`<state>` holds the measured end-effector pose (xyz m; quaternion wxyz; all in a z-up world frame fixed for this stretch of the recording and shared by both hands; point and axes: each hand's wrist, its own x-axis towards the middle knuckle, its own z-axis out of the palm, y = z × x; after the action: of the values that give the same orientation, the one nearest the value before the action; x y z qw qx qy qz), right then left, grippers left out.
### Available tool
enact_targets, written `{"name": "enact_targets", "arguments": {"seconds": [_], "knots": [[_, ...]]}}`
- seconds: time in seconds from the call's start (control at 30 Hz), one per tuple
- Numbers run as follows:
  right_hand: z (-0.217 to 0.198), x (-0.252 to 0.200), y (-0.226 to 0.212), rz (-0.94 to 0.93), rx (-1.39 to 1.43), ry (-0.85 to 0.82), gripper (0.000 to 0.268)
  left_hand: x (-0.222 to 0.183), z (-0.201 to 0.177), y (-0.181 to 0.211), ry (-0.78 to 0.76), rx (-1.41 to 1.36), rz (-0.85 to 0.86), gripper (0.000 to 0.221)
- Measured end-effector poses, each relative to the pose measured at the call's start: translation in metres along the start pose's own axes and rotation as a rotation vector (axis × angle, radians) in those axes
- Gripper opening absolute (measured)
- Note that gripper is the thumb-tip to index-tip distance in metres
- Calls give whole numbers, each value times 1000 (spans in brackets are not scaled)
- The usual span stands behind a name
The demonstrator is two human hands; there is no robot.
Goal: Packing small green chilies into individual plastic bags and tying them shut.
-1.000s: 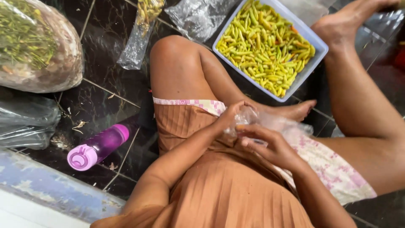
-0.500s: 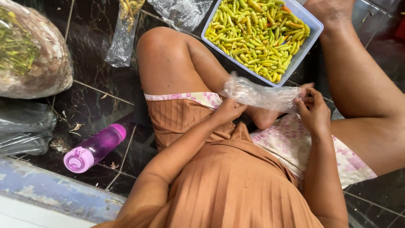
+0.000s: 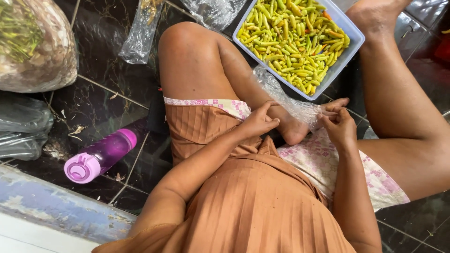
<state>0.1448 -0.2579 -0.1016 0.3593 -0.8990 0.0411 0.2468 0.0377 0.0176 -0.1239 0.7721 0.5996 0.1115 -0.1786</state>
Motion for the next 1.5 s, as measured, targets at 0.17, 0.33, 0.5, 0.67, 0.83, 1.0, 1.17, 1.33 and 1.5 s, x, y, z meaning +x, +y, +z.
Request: {"name": "enact_targets", "arguments": {"seconds": [0.17,0.33,0.5,0.67,0.83,1.0,1.17,1.33,1.5], "knots": [[-2,-12,-17,17,276,8,18,-2,-3,10,-3,36,-28,62],[-3,-38,-73,10,740,139,15,9,-5,-29,-4,120,-167,54],[-25,-63,-131,-324,1033,-8,15,-10,-3,18,-63,31,-91,36],[-28,-39,-138,-538,1105,-40,17,-18,1,44,40,-124,102,43],[49,-26,-179,-630,973,19,21,-18,-2,68,88,-159,238,50],[104,-27,-151,-588,651,-201,15,-9,-15,56,308,-61,268,46],[108,-27,-156,-626,504,-214,15,-6,-14,59,407,-108,228,44],[74,-36,-218,-704,526,-256,19,-4,-15,86,462,-109,250,36],[75,-2,-190,-608,785,-324,33,10,-13,64,400,-146,239,20]]}}
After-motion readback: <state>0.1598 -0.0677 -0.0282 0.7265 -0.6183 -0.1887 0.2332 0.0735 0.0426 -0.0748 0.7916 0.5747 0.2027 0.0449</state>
